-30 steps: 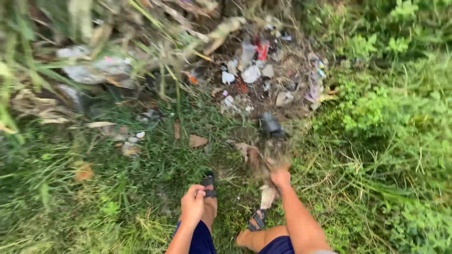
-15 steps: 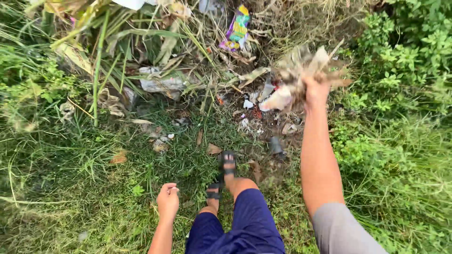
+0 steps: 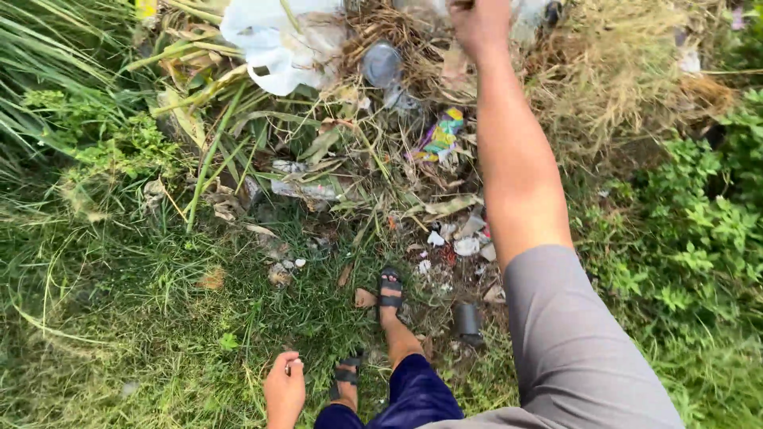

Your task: Gathering various pieces of trash and yard waste and throwing them onto a small fire in a backyard.

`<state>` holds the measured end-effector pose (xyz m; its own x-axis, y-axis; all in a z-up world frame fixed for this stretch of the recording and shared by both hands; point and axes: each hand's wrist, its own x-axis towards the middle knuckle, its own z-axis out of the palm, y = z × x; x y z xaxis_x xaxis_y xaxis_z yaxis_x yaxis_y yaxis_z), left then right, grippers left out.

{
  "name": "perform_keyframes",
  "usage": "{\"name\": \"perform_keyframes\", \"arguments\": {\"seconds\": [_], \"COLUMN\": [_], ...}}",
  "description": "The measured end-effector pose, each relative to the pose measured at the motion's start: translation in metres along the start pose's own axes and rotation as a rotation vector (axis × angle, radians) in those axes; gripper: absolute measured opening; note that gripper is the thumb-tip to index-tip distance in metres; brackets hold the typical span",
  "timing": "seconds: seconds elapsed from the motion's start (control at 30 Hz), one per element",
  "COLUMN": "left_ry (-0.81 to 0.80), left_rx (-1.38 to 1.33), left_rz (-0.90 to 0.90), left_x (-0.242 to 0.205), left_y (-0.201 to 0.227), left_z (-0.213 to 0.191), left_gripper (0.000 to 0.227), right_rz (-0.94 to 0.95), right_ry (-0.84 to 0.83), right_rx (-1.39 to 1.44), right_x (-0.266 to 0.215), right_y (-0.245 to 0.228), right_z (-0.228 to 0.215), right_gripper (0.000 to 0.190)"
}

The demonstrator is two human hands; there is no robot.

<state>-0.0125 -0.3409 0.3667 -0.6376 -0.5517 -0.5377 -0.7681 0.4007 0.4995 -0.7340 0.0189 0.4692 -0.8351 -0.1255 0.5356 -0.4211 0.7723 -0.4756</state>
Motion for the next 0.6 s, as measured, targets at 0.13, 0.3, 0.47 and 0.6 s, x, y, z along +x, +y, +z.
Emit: {"name": "perform_keyframes", "arguments": {"seconds": [0.13,0.3,0.47,0.6], "left_ry": [-0.04,-0.094,-0.145,-0.188], "left_rx": [0.037,0.052,0.076,0.089], "left_rz": [-0.019,0.057,0.109,0.309], "left_x": [-0.014,-0.011,-0.008,-0.015], "left_y": [0.027,0.066,0.097,0.092], "left_z": [0.009,0.013,0.012,0.005], "left_gripper": [0.025,0.025,0.026,0.025], "right_rz": [0.231,0.057,0.448,0.683], "right_ry": [-0.444,-0.041,-0.028,-0.241], "right_rx": [-0.029,0.214,0.262,0.031], "right_x": [0.003,-0.068,-0.24,-0.492], "right_y": [-0.011,-0.001,0.016,0.051], "right_z": [0.011,-0.052,-0.131,-0.179], "right_gripper": [0.035,0.055,0.041,0.039]}}
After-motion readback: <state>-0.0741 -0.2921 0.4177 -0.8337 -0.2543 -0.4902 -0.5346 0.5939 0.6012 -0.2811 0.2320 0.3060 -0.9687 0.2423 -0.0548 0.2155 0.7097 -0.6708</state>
